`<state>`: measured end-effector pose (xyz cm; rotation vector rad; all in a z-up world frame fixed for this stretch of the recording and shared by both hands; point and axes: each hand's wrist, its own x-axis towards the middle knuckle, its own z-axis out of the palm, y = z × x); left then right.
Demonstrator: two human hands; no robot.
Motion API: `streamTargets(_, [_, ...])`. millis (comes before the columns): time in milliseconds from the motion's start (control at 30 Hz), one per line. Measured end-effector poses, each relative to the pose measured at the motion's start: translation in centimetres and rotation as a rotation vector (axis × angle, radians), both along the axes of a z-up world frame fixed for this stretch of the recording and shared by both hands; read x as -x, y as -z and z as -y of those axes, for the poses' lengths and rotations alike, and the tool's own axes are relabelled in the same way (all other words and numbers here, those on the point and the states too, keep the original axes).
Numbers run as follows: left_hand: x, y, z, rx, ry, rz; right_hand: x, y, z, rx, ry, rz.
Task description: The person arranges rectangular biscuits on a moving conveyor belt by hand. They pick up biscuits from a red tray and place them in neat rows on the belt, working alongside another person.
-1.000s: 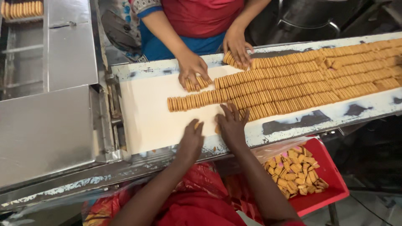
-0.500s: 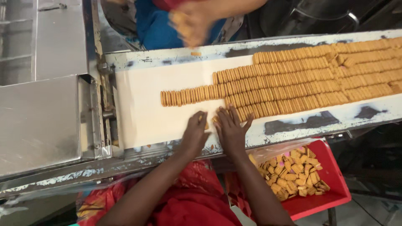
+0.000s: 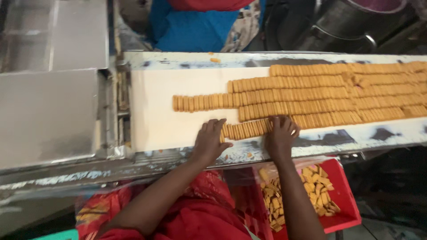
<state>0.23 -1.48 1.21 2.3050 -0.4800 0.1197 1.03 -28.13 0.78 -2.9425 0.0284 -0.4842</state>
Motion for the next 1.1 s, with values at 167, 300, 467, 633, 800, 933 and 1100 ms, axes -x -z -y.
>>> streamTargets(167, [1.2,0.6,-8.4,-0.079,-0.130,0.078,2.4,0.5,-8.8,-0.330,-0.084,-0.077])
streamTargets(300, [2.3,1.4,-12.1,-0.116,-0.204,0.125,3.2,-0.3,-13.7,-0.297,-0.349,-0.029])
streamTargets(467, [1.1,3.8,-10.2,-0.201,-0.228,0.037,2.0,0.3,-16.3,-0.166,-0.343,-0.119])
streamTargets(633, [2.0,0.2,-10.4,-0.228,-0.254,0.109,1.7,1.1,-15.0,-0.273,-0.441,0.013])
streamTargets(800, [2.9,-11.6,-17.4,-0.228,-0.541,0.390,-4.1,-5.6,-20.7,-0.456,-0.616,0.266])
streamTargets(933, [2.5,-16.0,-30.7,-0.279,-0.820,0.319,-10.0,-12.6,-36.5,-0.375,-0.839,0.368])
streamTargets(1100, [1.3,-14.8,-40.5,-0.264,-0.929,0.181,-19.2,-15.4,-54.9,-0.096,-0.734,-0.028])
